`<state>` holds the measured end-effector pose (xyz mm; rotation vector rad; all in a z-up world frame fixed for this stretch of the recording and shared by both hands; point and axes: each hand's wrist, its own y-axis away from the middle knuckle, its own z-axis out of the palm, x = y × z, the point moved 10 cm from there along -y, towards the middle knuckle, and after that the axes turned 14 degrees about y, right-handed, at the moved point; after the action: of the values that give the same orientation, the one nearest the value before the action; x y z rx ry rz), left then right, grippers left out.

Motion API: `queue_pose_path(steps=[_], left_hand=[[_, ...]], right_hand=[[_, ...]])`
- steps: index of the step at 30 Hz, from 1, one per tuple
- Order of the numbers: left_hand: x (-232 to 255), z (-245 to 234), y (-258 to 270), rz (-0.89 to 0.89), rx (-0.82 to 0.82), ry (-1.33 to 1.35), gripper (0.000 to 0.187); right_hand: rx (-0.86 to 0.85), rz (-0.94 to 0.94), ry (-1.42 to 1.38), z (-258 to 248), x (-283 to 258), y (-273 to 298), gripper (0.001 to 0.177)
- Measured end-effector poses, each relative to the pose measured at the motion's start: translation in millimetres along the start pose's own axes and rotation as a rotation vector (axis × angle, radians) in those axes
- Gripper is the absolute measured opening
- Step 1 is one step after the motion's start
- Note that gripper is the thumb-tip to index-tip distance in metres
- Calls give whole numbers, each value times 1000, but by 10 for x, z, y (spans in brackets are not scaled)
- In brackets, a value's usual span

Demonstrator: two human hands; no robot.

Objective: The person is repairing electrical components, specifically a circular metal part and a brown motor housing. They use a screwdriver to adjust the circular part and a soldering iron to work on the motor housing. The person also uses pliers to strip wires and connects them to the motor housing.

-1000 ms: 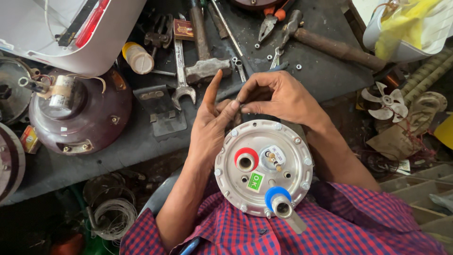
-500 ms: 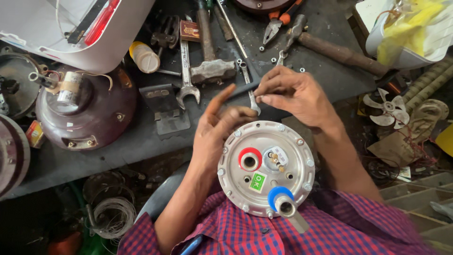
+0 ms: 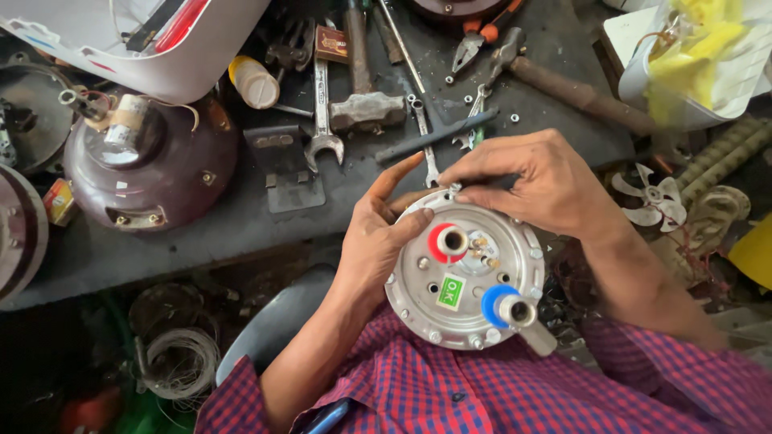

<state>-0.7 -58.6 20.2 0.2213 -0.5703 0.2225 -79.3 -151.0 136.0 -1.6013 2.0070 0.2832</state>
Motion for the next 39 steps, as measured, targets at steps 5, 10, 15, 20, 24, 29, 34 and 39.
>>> queue_pose_path(steps=[5,10,15,20,24,29,34,39], left_hand=[[-36,-1,49,41,65,-49,74],[-63,108,144,94,78,-94,76],[-147,214,243,103,84,-140,77],[-191,338,322,151,26,-97,79],[-271,379,344,145,12,-168,80],[-294,444,418,154,-7,-121,84],[-224,539,525,243,-43,-250,88],[-270,554,550,241,-1,-292,88]], right_hand=[[-4,-66,101,-27,-191,-1,21],[-28,-152,339,-81,-372,93,20],[-33,-254,583,-79,-546,244,21],[-49,-336,662,-124,-727,379,23],[-127,-292,780,-86,-716,441,20],[-197,-63,639,-139,-498,410,27],[-333,232,85,-26,-88,408,42],[-531,251,22,169,119,516,39]])
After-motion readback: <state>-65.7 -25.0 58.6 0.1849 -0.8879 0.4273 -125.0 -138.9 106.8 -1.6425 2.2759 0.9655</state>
